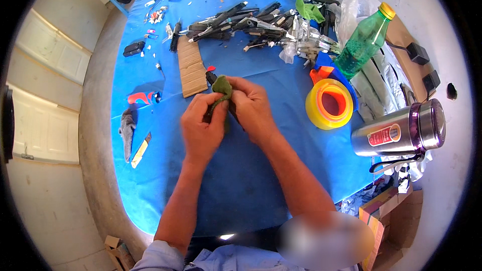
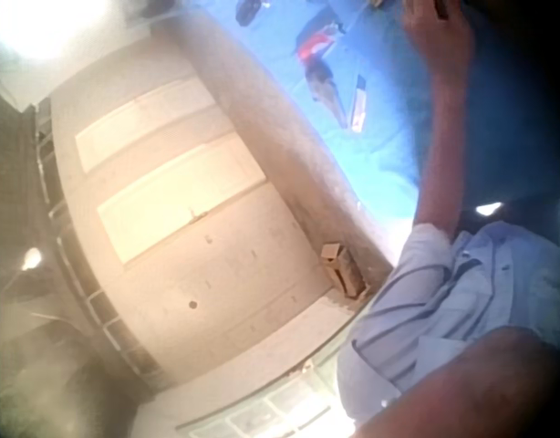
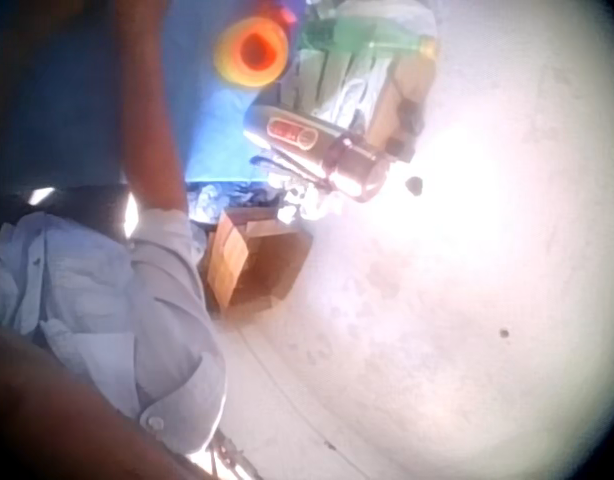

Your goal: The person disassembles a lock cylinder, removes a small metal component, and wipes the cylinder with a green cloth. The person then reassembles the cylinder and continues handling other lock parts on the table.

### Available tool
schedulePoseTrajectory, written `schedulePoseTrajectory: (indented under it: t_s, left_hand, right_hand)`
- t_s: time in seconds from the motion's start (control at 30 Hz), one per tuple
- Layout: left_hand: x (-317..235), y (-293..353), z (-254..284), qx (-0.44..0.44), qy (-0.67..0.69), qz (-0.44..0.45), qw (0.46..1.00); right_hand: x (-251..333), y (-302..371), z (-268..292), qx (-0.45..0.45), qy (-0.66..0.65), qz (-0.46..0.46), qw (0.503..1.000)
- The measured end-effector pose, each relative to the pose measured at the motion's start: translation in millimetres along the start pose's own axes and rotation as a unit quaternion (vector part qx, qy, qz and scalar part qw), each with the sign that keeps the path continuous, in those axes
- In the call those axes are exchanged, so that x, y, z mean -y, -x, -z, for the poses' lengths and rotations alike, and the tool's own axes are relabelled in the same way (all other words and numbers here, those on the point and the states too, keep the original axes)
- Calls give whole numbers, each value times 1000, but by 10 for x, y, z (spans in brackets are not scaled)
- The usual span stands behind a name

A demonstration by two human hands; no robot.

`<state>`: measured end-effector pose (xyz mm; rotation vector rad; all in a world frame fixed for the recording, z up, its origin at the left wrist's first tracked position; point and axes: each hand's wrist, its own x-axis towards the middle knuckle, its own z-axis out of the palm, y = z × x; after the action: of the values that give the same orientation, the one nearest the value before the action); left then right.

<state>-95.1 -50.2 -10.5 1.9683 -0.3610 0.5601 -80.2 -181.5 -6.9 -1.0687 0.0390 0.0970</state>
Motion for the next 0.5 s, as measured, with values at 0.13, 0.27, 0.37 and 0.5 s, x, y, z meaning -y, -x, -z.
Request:
schedulePoseTrajectory:
  t_s: [0.13, 0.27, 0.37, 0.5]
  left_hand:
    - [148, -65, 55, -66, -61, -46, 995]
    - [355, -116, 238, -108, -12, 65, 992]
    - [355, -170, 316, -115, 22, 107, 987]
    - [334, -133, 238, -67, -16, 75, 995]
  right_hand:
    - [-76, 11, 21, 27, 158, 43, 986]
    - [-151, 61, -127, 38, 161, 52, 985]
    - [-143, 87, -147, 54, 184, 50, 980]
    - [-203, 43, -111, 20, 198, 99, 975]
